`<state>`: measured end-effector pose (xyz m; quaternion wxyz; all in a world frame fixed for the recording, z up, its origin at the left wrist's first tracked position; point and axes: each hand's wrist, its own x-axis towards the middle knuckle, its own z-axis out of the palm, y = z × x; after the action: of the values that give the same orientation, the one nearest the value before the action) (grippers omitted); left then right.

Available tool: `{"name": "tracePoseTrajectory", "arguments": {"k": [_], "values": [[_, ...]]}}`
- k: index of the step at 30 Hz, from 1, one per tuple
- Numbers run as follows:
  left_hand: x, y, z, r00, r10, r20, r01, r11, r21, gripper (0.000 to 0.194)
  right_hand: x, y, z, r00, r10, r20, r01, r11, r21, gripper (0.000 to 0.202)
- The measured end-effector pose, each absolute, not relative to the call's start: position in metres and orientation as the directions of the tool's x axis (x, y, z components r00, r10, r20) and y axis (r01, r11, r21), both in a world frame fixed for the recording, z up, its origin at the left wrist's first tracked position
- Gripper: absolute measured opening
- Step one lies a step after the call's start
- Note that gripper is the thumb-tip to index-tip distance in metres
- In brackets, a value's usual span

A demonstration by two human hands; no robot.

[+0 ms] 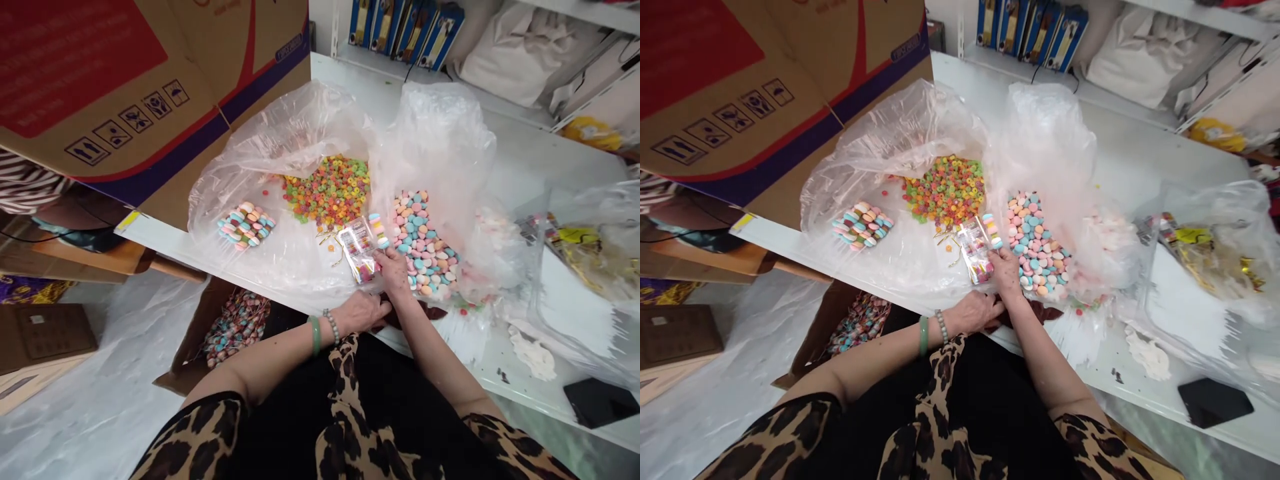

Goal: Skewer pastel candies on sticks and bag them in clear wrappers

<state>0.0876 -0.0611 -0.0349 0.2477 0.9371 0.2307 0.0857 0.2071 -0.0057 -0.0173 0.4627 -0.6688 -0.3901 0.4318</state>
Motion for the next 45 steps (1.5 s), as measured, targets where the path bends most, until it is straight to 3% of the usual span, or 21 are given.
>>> {"name": "tracePoseTrajectory", "arguments": {"k": [3, 5, 10, 12, 14, 17, 18, 20, 23, 26, 30, 33, 39, 45], "values": [[0.104, -0.059, -0.050, 0.882, 0.470, 0.034, 0.382, -0.756, 0.531, 0.024, 0.207, -0.010, -0.012, 0.284, 0.882, -0.375, -0.174, -0.337, -0.925, 0.036], [0.104, -0.061, -0.055, 0.863, 0.503, 0.038, 0.394, -0.719, 0.573, 0.022, 0.206, -0.013, -0.013, 0.229, 0.863, -0.450, -0.268, -0.389, -0.881, 0.034], [0.080, -0.070, -0.054, 0.816, 0.574, 0.059, 0.431, -0.674, 0.599, 0.029, 0.204, -0.016, -0.026, 0.158, 0.860, -0.486, -0.339, -0.415, -0.844, 0.033], [0.064, -0.075, -0.050, 0.809, 0.585, 0.058, 0.397, -0.615, 0.682, 0.027, 0.205, -0.015, -0.031, 0.157, 0.862, -0.482, -0.344, -0.410, -0.845, 0.033], [0.046, -0.080, -0.045, 0.762, 0.646, 0.040, 0.329, -0.440, 0.835, 0.025, 0.205, -0.014, -0.032, 0.161, 0.861, -0.483, -0.349, -0.408, -0.843, 0.033], [0.022, -0.083, -0.033, 0.573, 0.815, -0.088, 0.146, 0.004, 0.989, 0.012, 0.204, -0.016, -0.026, 0.167, 0.860, -0.482, -0.355, -0.404, -0.843, 0.031], [0.015, -0.080, -0.026, 0.476, 0.864, -0.165, 0.071, 0.149, 0.986, 0.008, 0.202, -0.018, -0.022, 0.165, 0.861, -0.480, -0.357, -0.402, -0.843, 0.031], [0.006, -0.072, -0.011, 0.288, 0.893, -0.346, -0.087, 0.384, 0.919, 0.016, 0.193, -0.022, -0.015, 0.139, 0.871, -0.471, -0.355, -0.400, -0.845, 0.030], [0.002, -0.052, 0.011, 0.272, 0.818, -0.506, -0.307, 0.573, 0.760, 0.041, 0.170, -0.028, -0.004, 0.072, 0.904, -0.422, -0.321, -0.380, -0.868, 0.028], [0.003, -0.033, 0.020, 0.253, 0.820, -0.513, -0.461, 0.569, 0.681, 0.043, 0.146, -0.030, 0.002, 0.023, 0.934, -0.358, -0.277, -0.338, -0.900, 0.028], [0.004, -0.020, 0.015, 0.030, 0.844, -0.535, -0.577, 0.452, 0.680, 0.034, 0.134, -0.028, 0.005, 0.026, 0.934, -0.357, -0.189, -0.347, -0.919, 0.033], [0.006, -0.017, 0.009, -0.045, 0.855, -0.516, -0.638, 0.373, 0.673, 0.031, 0.130, -0.026, 0.009, 0.033, 0.942, -0.334, -0.201, -0.322, -0.925, 0.034], [0.011, -0.014, 0.011, -0.057, 0.885, -0.461, -0.688, 0.301, 0.661, 0.036, 0.118, -0.019, 0.016, 0.026, 0.923, -0.383, -0.229, -0.368, -0.901, 0.028], [-0.003, -0.013, 0.013, 0.180, 0.825, -0.536, -0.546, 0.537, 0.643, 0.042, 0.124, -0.013, 0.008, -0.029, 0.882, -0.471, -0.227, -0.465, -0.856, 0.030]]}}
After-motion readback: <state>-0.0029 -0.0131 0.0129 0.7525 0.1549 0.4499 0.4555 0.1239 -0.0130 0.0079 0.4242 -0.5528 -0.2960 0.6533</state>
